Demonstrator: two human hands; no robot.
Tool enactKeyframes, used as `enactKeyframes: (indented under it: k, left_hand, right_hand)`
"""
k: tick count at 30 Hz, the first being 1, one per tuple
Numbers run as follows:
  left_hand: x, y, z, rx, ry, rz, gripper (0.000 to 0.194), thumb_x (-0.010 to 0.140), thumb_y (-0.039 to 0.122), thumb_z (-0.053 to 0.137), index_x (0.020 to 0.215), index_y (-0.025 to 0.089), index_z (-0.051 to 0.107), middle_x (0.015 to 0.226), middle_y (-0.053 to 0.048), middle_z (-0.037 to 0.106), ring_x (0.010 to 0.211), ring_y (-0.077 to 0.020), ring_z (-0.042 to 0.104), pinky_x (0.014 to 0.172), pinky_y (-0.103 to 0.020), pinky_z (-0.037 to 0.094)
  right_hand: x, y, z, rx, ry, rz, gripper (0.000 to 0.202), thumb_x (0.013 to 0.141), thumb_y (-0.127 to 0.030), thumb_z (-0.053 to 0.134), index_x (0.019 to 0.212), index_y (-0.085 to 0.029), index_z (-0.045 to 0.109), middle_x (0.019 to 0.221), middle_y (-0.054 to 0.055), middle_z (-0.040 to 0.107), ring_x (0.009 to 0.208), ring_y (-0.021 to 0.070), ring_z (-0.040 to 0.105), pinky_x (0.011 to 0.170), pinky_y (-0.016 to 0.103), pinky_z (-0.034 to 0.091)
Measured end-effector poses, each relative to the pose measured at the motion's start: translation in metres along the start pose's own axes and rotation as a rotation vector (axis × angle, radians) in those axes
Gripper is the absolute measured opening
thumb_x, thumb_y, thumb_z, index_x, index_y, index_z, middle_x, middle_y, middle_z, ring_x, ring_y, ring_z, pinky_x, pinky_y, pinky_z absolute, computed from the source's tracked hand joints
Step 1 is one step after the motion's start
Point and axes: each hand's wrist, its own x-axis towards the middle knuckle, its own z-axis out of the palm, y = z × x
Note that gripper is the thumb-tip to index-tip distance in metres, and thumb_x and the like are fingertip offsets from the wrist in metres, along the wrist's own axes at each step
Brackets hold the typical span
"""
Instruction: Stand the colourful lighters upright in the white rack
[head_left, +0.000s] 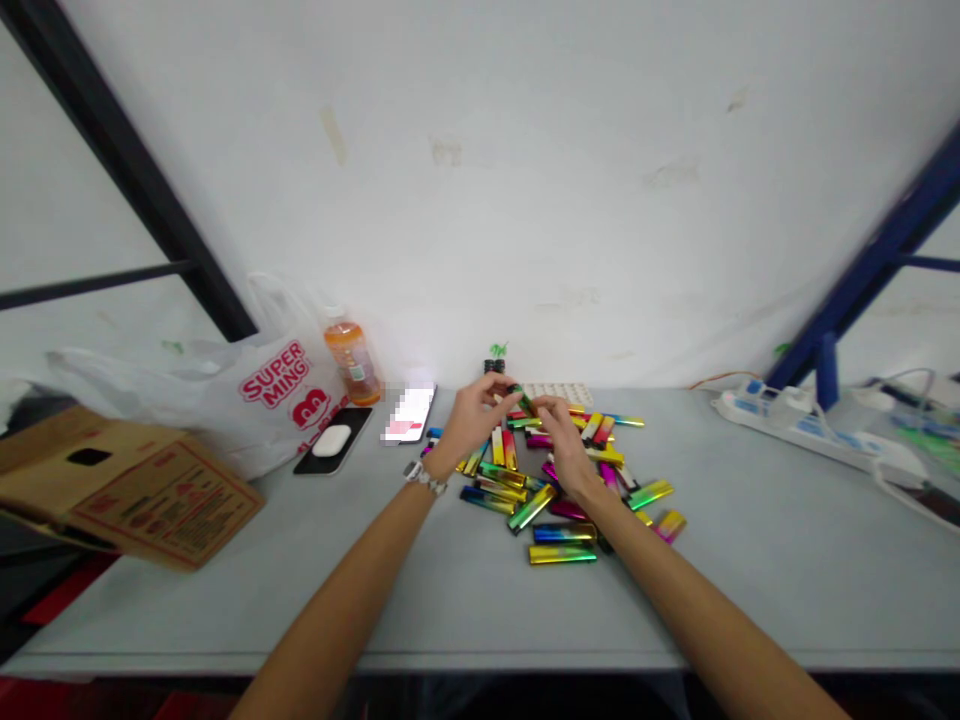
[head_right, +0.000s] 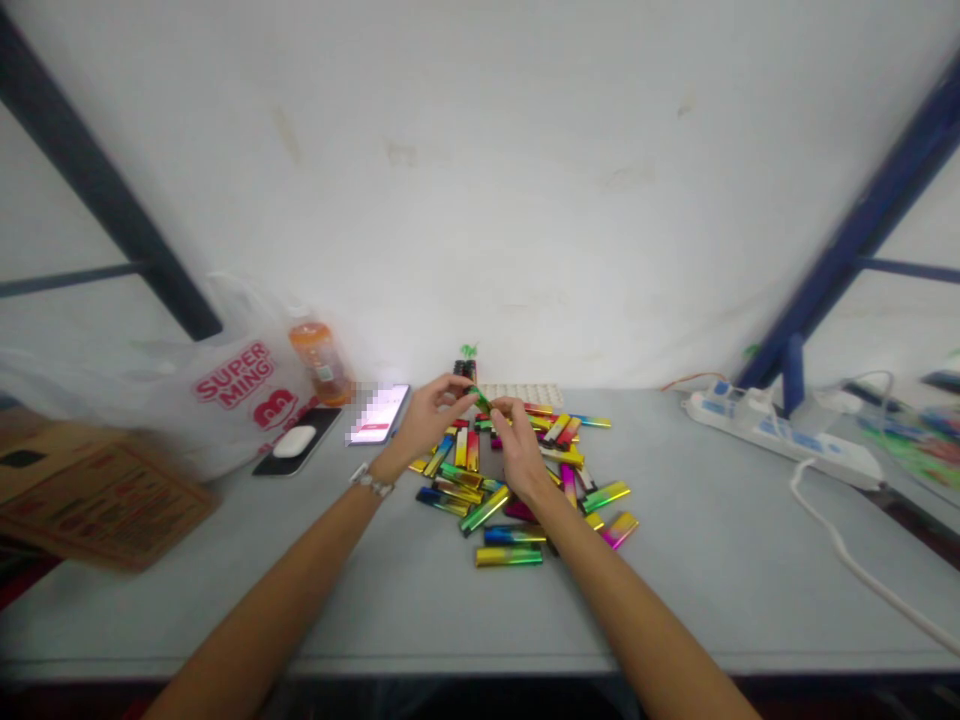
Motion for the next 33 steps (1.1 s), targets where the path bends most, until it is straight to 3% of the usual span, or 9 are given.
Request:
enactKeyframes:
  k: [2,5,10,14,19,24,29,33]
  left_hand:
    - [0.019,0.000,-0.013,0.080,-0.006,0.025,0.024,0.085,0.036,0.066,0.100,0.018,0.068,0.092,-0.005,0.071,0.083,-0.0159,0.066,0.076,-0.028,0.054]
    - [0.048,-0.005,-0.026,0.232,-0.081,0.066,0.018,0.085,0.028,0.065,0.099,0.017,0.068,0.087,-0.005,0.072,0.080,-0.0163,0.067,0.076,-0.030,0.053]
    - [0.075,-0.016,-0.027,0.482,-0.214,0.150,0.016,0.085,0.018,0.062,0.100,0.019,0.068,0.089,-0.004,0.074,0.081,-0.0164,0.067,0.081,-0.030,0.051]
    - [0.082,-0.022,-0.019,0.688,-0.280,0.134,0.014,0.085,0.022,0.063,0.097,0.021,0.070,0.086,-0.004,0.074,0.079,-0.0182,0.067,0.076,-0.028,0.049]
    - [0.085,-0.027,-0.014,0.882,-0.335,0.164,0.011,0.083,0.023,0.065,0.092,0.021,0.071,0.089,-0.005,0.074,0.086,-0.0210,0.066,0.084,-0.032,0.044]
    - [0.087,-0.032,-0.014,0.881,-0.353,0.136,0.011,0.082,0.024,0.066,0.091,0.021,0.072,0.088,-0.004,0.074,0.084,-0.0207,0.066,0.082,-0.032,0.043]
    - [0.087,-0.039,-0.017,0.742,-0.335,0.069,0.010,0.080,0.023,0.068,0.089,0.021,0.072,0.084,-0.002,0.074,0.080,-0.0185,0.066,0.075,-0.029,0.044]
    - [0.084,-0.040,-0.018,0.752,-0.314,0.087,0.010,0.082,0.022,0.066,0.090,0.021,0.073,0.090,-0.004,0.072,0.086,-0.0206,0.063,0.080,-0.032,0.045]
  right_hand:
    - [0.004,0.002,-0.005,-0.010,0.053,0.013,0.034,0.092,-0.051,0.046,0.108,-0.023,0.055,0.112,0.005,0.059,0.111,0.0225,0.053,0.101,0.037,0.037]
    - [0.009,0.009,-0.012,-0.015,0.098,0.048,0.035,0.091,-0.053,0.046,0.107,-0.023,0.055,0.107,0.005,0.061,0.107,0.0232,0.056,0.099,0.038,0.039]
    - [0.010,0.016,-0.013,-0.037,0.056,0.108,0.037,0.091,-0.056,0.043,0.103,-0.023,0.056,0.102,0.005,0.063,0.097,0.0232,0.059,0.086,0.035,0.045]
    - [0.006,0.011,-0.011,-0.040,0.025,0.100,0.035,0.093,-0.055,0.042,0.103,-0.023,0.055,0.101,0.005,0.065,0.099,0.0234,0.059,0.091,0.036,0.043]
    - [0.005,0.009,-0.011,-0.049,0.013,0.114,0.036,0.093,-0.055,0.043,0.101,-0.023,0.058,0.101,0.004,0.065,0.097,0.0227,0.059,0.087,0.034,0.043]
    - [0.007,0.011,-0.011,-0.042,0.010,0.121,0.036,0.093,-0.055,0.044,0.099,-0.023,0.059,0.098,0.004,0.066,0.096,0.0224,0.059,0.086,0.034,0.043]
    - [0.006,0.008,-0.011,-0.028,0.019,0.118,0.035,0.092,-0.055,0.044,0.096,-0.023,0.059,0.094,0.002,0.066,0.095,0.0218,0.060,0.087,0.033,0.043]
    - [0.008,0.010,-0.012,-0.050,0.014,0.093,0.033,0.093,-0.052,0.044,0.091,-0.022,0.059,0.091,0.002,0.065,0.092,0.0211,0.059,0.088,0.034,0.042]
